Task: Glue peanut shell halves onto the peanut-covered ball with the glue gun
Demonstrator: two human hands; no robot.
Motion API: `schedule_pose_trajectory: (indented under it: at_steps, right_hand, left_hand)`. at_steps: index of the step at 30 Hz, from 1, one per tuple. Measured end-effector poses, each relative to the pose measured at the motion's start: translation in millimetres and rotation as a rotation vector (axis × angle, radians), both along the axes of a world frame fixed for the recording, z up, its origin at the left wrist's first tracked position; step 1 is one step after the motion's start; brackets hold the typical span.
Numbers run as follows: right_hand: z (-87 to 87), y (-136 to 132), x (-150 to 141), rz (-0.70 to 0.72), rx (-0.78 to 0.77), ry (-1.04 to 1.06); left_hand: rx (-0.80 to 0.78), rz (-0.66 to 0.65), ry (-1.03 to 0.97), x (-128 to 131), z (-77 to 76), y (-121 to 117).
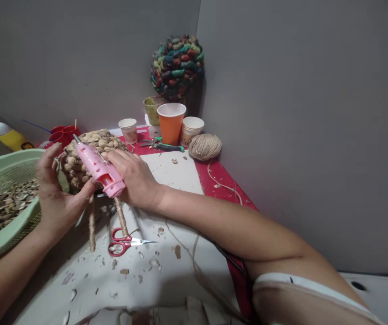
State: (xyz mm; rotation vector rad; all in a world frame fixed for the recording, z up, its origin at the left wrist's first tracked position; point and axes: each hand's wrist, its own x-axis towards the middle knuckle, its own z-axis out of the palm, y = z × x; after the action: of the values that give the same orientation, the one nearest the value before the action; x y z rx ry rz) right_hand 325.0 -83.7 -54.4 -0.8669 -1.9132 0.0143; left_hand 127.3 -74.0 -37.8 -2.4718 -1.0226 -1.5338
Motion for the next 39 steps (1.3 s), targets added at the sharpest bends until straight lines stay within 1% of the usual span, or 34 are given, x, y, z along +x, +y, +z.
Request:
schedule_pose_trajectory:
  at_steps: [5, 8, 11, 13, 16, 20, 30, 36, 39]
  right_hand:
    - [-2.7, -0.1, -1.3, -0.031, 0.006, -0.031]
    - [-3.7, -0.5, -1.2, -0.029, 0.027, -0.026]
    - [-3.9, -1.3, -1.1, -0.044, 0.007, -0.023]
    - [-3.7, -1.9, -1.1, -0.049, -0.002, -0.033]
    - [-3.8, -2.4, -0.8, -0.046, 0.006, -0.041]
    - [-3.9, -2.0, 0.5, -0.028, -0.006, -0.019]
    - [-4.2, -3.0, 0.2, -0.035, -0.042, -0.002]
    - [-2.9, -3.5, -0.5, -0.012, 0.024, 0.008]
    - [-2.7, -3.2, -0.2, -0.016, 0.029, 0.007]
  left_hand:
    - [-0.083, -0.029, -0.080, -0.8, -4.4, 1.5]
    - [-0.133, -0.074, -0.130, -3.4, -6.5, 2.0]
    - [-0.166, -0.097, -0.179, -4.3, -8.1, 2.3]
    - [-0.156, -0.093, -0.172, -2.6, -8.5, 2.5]
    - [-0.115, -0.052, -0.126, 1.7, -8.5, 2.4]
    - [-0.108, -0.011, -0.122, 4.2, -9.6, 2.0]
    - [-0.126, 0.000, -0.145, 3.5, -11.3, 1.7]
    - [-0.120, -0.005, -0.169, 5.6, -9.9, 1.3]
    - [-0.121, -0.004, -0.162, 6.2, -9.8, 1.2]
